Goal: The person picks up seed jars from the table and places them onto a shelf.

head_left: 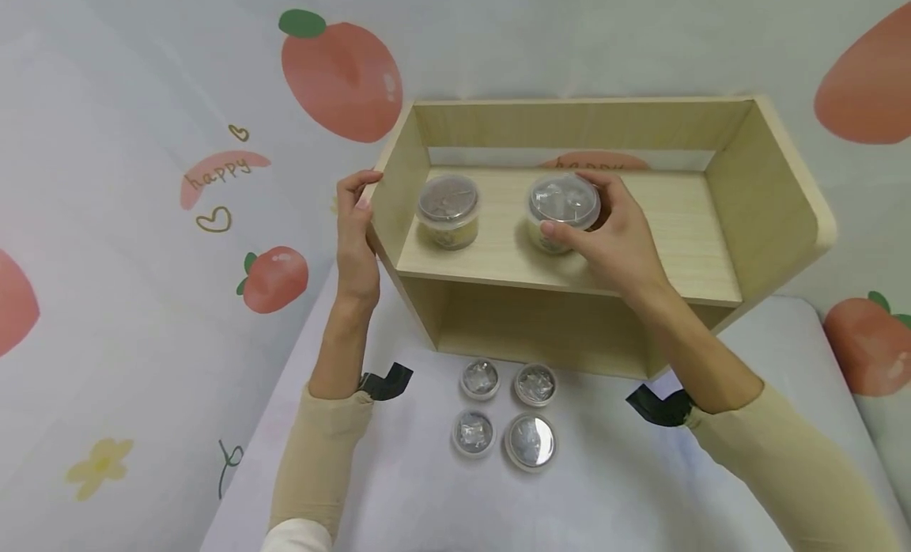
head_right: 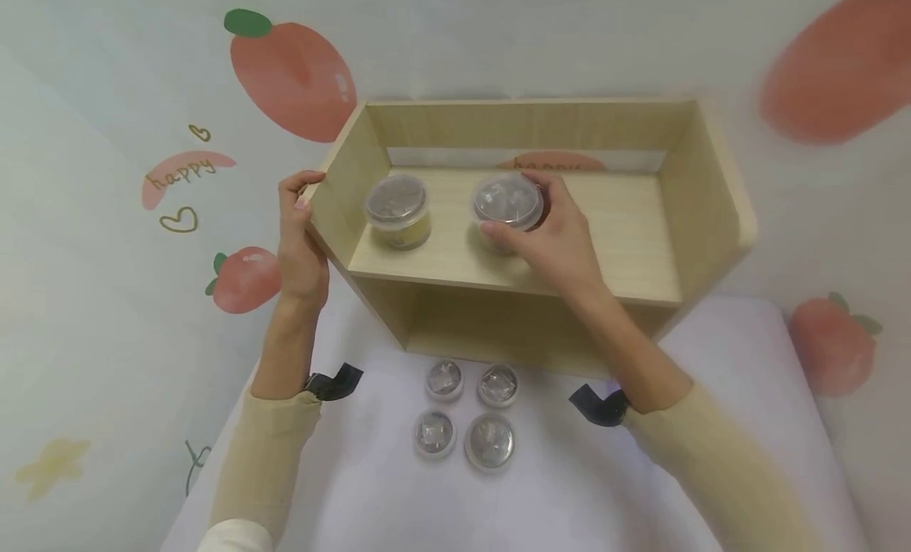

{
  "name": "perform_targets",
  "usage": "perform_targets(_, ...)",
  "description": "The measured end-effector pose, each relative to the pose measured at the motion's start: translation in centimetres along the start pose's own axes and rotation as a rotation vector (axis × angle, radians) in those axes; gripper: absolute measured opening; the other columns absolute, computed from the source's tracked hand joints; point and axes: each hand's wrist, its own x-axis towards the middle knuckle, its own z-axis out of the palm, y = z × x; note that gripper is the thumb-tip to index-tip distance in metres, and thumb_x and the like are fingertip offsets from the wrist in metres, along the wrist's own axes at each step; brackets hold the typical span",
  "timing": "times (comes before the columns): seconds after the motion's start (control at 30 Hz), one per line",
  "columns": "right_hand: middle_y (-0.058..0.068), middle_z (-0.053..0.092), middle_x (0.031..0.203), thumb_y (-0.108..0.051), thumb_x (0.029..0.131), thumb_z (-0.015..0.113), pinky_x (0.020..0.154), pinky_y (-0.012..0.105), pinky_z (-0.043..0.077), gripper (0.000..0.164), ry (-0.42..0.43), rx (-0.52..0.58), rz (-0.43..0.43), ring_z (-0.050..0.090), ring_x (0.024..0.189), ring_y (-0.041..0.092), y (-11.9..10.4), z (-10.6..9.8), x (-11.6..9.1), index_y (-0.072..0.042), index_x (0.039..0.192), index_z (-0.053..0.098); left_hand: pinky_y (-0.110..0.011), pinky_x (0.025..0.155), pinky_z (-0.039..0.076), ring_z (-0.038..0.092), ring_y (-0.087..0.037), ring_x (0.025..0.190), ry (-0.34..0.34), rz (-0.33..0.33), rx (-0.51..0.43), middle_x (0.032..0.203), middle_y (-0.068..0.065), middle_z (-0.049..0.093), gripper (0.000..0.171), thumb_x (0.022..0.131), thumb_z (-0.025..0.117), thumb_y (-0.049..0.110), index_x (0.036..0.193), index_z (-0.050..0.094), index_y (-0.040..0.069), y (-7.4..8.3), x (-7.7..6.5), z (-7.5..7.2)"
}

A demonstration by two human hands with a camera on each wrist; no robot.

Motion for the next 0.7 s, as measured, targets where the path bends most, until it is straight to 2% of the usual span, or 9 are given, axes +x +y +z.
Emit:
perform_targets(0.17,0.009,0.054,0.133,-0.014,0.080,0.083,0.099,0.025,0.041,0.073,-0.014,-0.015,0.009,0.054,0.117,0.016,-0.01,0.50,0.61,-0.008,0.142,0.045,-0.032,0.087,0.042,0.051,-0.026,0.104,0.008,0.003,0.001,0.119,-0.007,0.053,0.033,0.094,0.035,0.024,0.122,0.051,0.018,0.11,0.01,-0.08)
perform_targets(0.4,0.010,0.056,0.132,-0.019,0.081,0.084,0.096,0.023,0.043,0.076,-0.033,-0.038,0.038,0.056,0.116,0.017,-0.09,0.68,0.70,-0.009,0.145,0.045,-0.032,0.088,0.041,0.051,-0.025,0.105,0.012,0.000,0.001,0.119,-0.007,0.053,0.034,0.093,0.035,0.024,0.122,0.052,0.019,0.12,-0.04,-0.06)
perform_targets(0.7,0.010,0.055,0.137,-0.027,0.080,0.084,0.101,0.033,0.041,0.084,-0.057,-0.138,0.051,0.054,0.120,0.020,-0.06,0.43,0.74,-0.010,0.150,0.041,-0.032,0.089,0.040,0.050,-0.025,0.106,0.010,-0.002,-0.003,0.119,-0.006,0.053,0.034,0.092,0.034,0.023,0.122,0.051,0.018,-0.04,0.08,-0.02)
